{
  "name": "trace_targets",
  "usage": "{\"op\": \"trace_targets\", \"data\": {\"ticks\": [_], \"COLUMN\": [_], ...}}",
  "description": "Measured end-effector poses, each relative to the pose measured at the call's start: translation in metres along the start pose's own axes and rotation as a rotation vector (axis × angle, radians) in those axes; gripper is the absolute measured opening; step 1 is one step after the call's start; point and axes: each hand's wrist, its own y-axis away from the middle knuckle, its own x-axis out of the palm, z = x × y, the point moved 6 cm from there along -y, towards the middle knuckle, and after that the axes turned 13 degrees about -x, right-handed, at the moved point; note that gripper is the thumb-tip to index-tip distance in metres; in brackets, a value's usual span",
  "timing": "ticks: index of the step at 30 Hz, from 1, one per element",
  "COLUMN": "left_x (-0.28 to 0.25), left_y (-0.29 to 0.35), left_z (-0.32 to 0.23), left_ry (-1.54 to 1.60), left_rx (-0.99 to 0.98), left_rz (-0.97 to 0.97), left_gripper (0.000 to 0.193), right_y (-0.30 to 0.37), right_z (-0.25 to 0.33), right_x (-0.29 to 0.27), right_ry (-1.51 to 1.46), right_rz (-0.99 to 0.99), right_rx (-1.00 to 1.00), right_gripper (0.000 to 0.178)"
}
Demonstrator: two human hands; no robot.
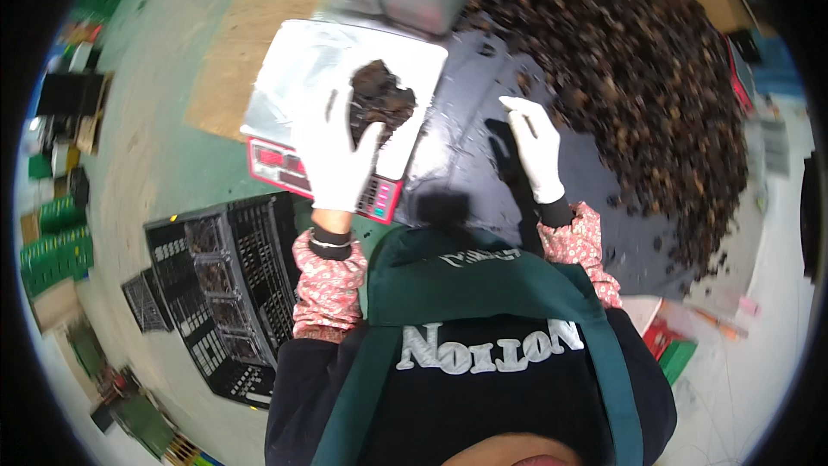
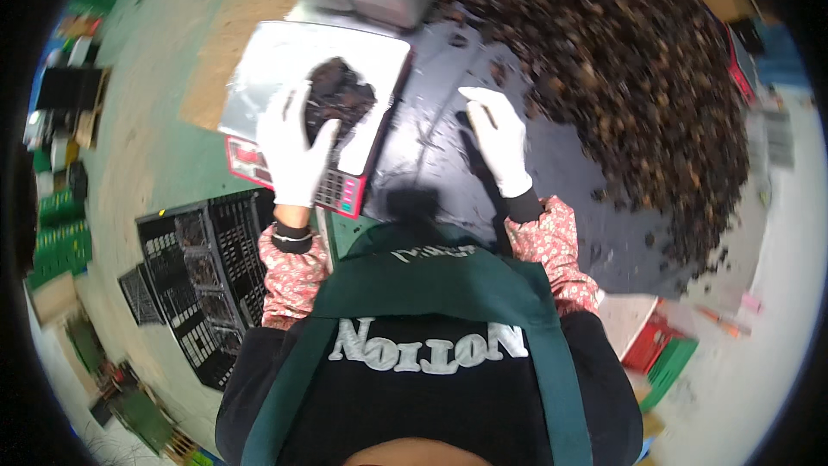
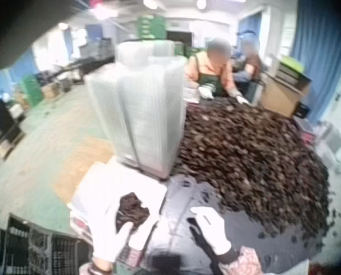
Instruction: The person sorts dried fungus by hand, places them into a plastic container on a digital scale until reaching a target weight, and then places the container into a large crate.
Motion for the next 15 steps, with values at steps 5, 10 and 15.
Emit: {"op": "trace_targets", "data": {"ticks": [5,10,15], "left_x": [-0.021,-0.006,0.076], "left_y": [0.009,0.034,0.100], "left_z": [-0.017,-0.086,-0.120], "left_ry": [0.161,0.604,0.482], "left_rx": [0.060,0.260,0.395], "left_rz": [-0.173,0.053,0.343], "left_gripper": [0.060,0.034,0.021], "right_y": [0.090,0.122,0.112], "right_z": [-0.051,-0.025,-0.013], "right_x": [-0.115,-0.100,-0.014], "right_ry": [0.145,0.303,0.621], "right_rz": [-0.254,-0.097,0.274], "right_rx": [0.418,0.244,-0.086], "right_gripper": [0.020,0.017,0.034]}}
